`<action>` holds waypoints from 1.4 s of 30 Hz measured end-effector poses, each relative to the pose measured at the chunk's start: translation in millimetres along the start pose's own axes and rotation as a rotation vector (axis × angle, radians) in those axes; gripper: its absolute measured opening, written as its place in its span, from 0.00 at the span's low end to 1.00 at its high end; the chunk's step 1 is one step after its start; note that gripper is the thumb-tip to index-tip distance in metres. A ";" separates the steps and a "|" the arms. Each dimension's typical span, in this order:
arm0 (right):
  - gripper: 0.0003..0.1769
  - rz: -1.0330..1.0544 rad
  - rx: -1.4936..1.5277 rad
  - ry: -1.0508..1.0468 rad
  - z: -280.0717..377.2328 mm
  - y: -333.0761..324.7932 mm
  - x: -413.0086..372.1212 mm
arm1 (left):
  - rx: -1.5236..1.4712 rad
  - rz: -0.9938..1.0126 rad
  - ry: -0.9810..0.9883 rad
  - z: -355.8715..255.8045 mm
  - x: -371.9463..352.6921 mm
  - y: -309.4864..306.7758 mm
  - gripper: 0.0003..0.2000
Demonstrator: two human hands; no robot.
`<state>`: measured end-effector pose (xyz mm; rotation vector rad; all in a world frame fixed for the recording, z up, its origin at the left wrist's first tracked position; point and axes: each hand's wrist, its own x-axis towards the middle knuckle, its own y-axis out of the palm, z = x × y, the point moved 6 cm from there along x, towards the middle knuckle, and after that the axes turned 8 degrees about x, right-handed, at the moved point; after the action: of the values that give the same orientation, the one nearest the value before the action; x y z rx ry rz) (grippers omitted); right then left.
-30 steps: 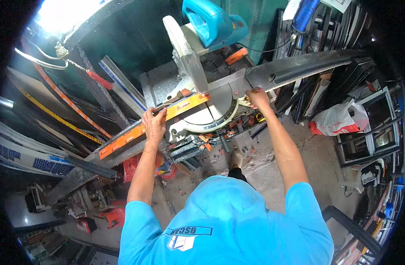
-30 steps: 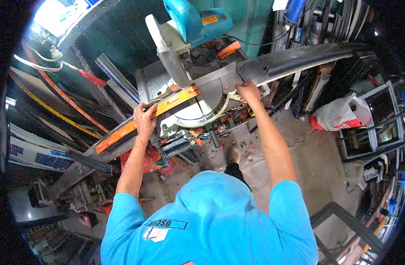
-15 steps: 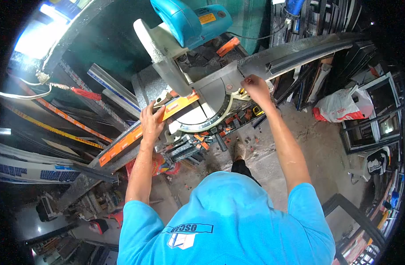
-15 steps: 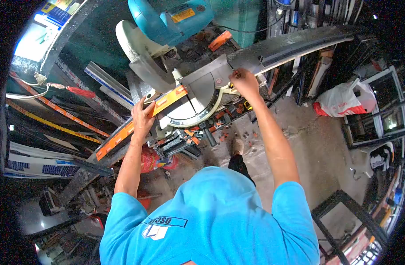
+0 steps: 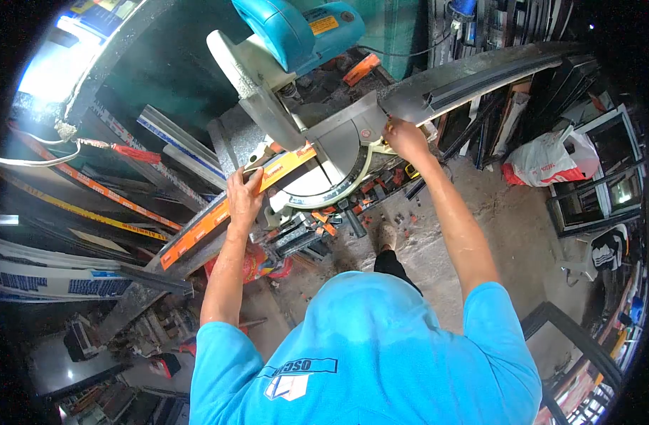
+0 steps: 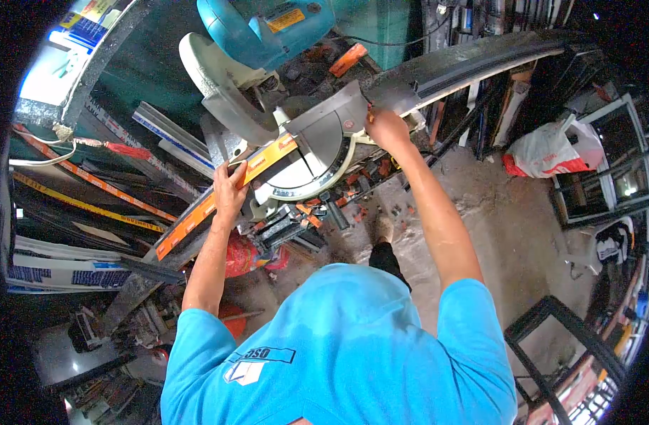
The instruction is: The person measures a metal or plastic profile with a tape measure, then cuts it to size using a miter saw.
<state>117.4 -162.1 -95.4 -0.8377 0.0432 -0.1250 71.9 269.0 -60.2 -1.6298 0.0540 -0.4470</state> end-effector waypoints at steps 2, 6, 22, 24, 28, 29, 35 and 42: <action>0.19 -0.009 0.035 -0.009 6.6 -6.8 -13.8 | -0.017 0.006 -0.006 0.0 -0.8 -0.5 0.36; 0.28 -0.052 0.169 0.101 17.6 -16.6 -27.8 | -0.003 -0.089 0.048 -3.2 -1.5 -4.9 0.35; 0.28 0.037 0.223 -0.594 136.0 124.2 -122.5 | 0.082 0.019 0.044 -5.5 7.7 0.7 0.35; 0.30 0.004 0.165 -0.598 144.4 134.9 -122.2 | 0.083 0.014 0.057 -5.7 6.3 2.3 0.35; 0.34 0.020 0.078 -0.472 145.3 144.4 -118.4 | 0.130 0.040 0.053 -0.5 9.3 6.4 0.35; 0.34 0.013 0.073 -0.476 144.6 146.1 -117.9 | 0.120 0.053 0.049 0.5 10.3 7.3 0.35; 0.34 0.049 -0.055 -0.428 144.9 157.3 -116.7 | 0.096 0.002 0.122 -3.6 13.4 6.8 0.34; 0.36 0.006 -0.042 -0.459 143.6 155.0 -118.1 | 0.029 0.008 0.136 0.9 11.2 8.6 0.36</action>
<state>27.4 61.7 -115.9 -0.8915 -0.3835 0.0761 84.5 265.5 -65.7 -1.5686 0.1559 -0.5498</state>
